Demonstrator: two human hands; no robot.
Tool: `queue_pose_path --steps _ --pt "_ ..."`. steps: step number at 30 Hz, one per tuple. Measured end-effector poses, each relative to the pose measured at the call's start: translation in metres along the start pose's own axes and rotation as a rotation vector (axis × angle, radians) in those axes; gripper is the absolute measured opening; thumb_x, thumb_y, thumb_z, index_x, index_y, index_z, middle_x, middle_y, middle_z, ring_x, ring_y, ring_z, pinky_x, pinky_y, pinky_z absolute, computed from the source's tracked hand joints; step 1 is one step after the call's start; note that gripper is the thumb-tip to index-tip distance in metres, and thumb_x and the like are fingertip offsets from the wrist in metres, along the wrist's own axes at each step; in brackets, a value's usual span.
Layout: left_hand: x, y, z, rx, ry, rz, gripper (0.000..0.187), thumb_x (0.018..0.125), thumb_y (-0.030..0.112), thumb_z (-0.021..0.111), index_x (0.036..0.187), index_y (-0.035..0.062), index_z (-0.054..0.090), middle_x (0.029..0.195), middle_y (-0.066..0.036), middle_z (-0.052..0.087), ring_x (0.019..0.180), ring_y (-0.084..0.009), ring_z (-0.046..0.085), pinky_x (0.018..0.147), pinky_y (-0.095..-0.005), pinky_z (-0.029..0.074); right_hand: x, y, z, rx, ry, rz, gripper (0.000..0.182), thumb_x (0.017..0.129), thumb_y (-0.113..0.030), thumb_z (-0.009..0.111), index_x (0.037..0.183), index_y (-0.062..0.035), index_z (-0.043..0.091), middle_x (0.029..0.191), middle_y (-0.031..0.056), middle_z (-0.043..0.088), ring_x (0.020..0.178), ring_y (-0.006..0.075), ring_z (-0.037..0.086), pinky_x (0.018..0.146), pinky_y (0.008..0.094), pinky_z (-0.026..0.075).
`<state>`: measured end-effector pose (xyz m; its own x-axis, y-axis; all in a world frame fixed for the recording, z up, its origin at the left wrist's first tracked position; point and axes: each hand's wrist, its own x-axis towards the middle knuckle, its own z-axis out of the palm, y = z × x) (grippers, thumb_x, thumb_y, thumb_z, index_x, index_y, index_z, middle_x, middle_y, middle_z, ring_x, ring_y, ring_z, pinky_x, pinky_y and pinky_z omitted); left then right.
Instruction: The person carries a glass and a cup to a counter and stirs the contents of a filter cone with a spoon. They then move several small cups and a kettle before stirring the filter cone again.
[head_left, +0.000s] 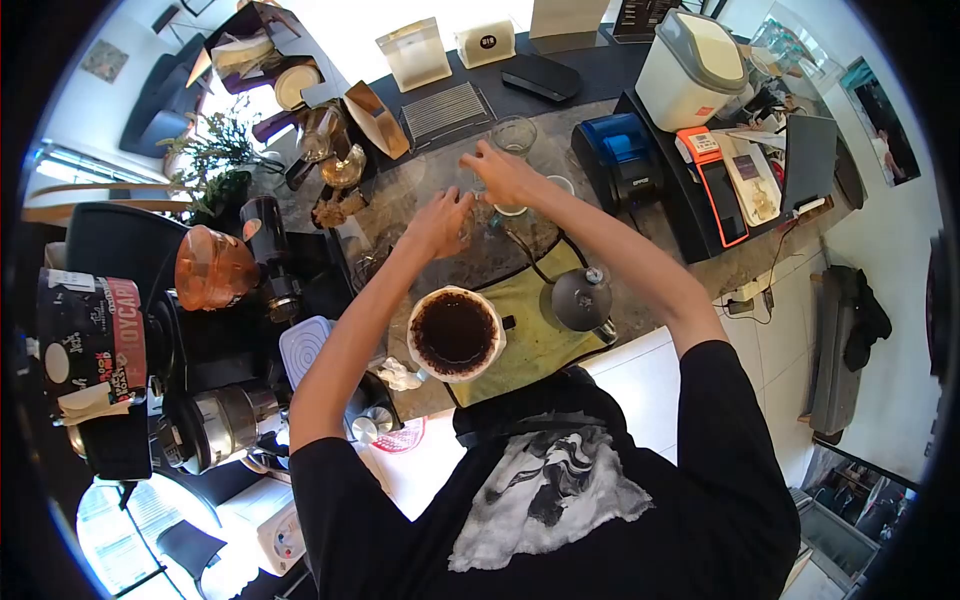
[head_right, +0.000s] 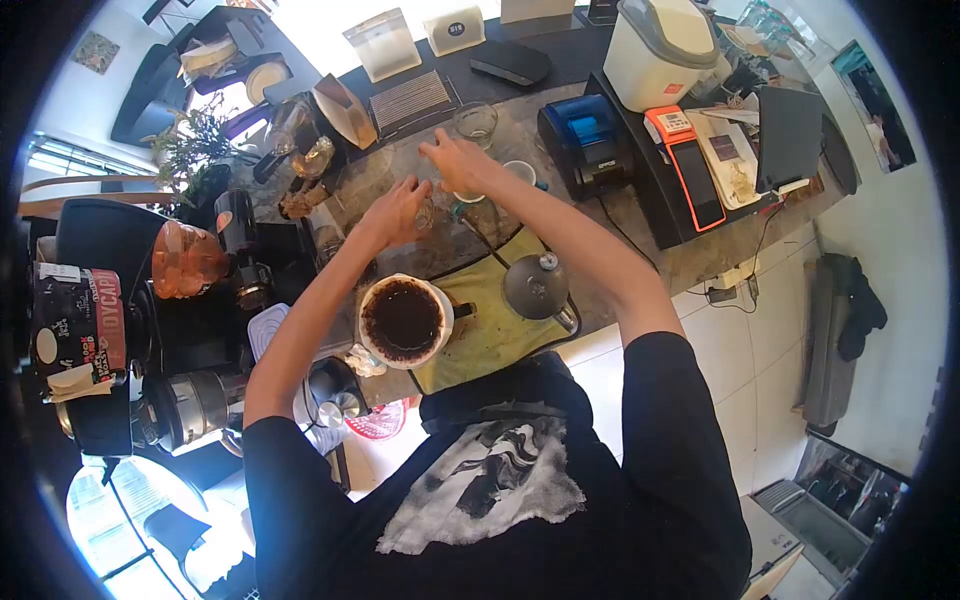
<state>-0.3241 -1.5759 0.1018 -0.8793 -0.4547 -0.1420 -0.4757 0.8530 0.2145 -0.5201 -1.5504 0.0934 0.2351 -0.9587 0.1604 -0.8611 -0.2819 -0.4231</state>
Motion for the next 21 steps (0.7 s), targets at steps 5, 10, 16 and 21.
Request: queue_pose_path --steps 5,10,16,21 --pt "0.001 0.006 0.005 0.022 -0.023 -0.015 0.069 0.069 0.023 0.083 0.122 0.0063 0.043 0.116 -0.018 0.047 0.116 -0.0404 0.049 0.094 -0.0477 0.048 0.006 -0.001 0.010 -0.097 -0.118 0.019 0.065 0.070 -0.018 0.082 0.126 -0.0097 0.050 0.124 0.0222 0.046 0.103 0.0440 0.060 0.084 0.0495 0.053" --pt "0.002 0.007 0.005 -0.006 -0.039 -0.024 0.075 0.068 0.025 0.084 0.128 0.0064 0.042 0.120 -0.019 0.047 0.118 -0.0407 0.048 0.096 -0.0480 0.047 0.007 -0.001 0.007 -0.117 -0.169 0.025 0.068 0.073 -0.022 0.081 0.131 -0.0107 0.047 0.125 0.0225 0.047 0.106 0.0443 0.059 0.086 0.0500 0.052" --pt "-0.001 0.001 -0.001 -0.026 -0.107 -0.016 0.087 0.066 0.038 0.085 0.134 0.0051 0.042 0.127 -0.020 0.048 0.122 -0.0397 0.048 0.100 -0.0473 0.045 -0.009 -0.001 -0.006 0.012 -0.153 0.051 0.069 0.077 -0.024 0.079 0.136 -0.0110 0.045 0.125 0.0212 0.048 0.111 0.0435 0.056 0.092 0.0483 0.049" --pt "-0.012 0.004 -0.027 -0.206 -0.151 -0.138 0.093 0.068 0.041 0.084 0.142 0.0032 0.041 0.134 -0.023 0.050 0.125 -0.0389 0.049 0.104 -0.0429 0.043 -0.041 -0.003 -0.033 0.087 0.020 -0.007 0.063 0.078 -0.022 0.077 0.133 -0.0091 0.049 0.125 0.0199 0.050 0.110 0.0417 0.056 0.091 0.0456 0.049"
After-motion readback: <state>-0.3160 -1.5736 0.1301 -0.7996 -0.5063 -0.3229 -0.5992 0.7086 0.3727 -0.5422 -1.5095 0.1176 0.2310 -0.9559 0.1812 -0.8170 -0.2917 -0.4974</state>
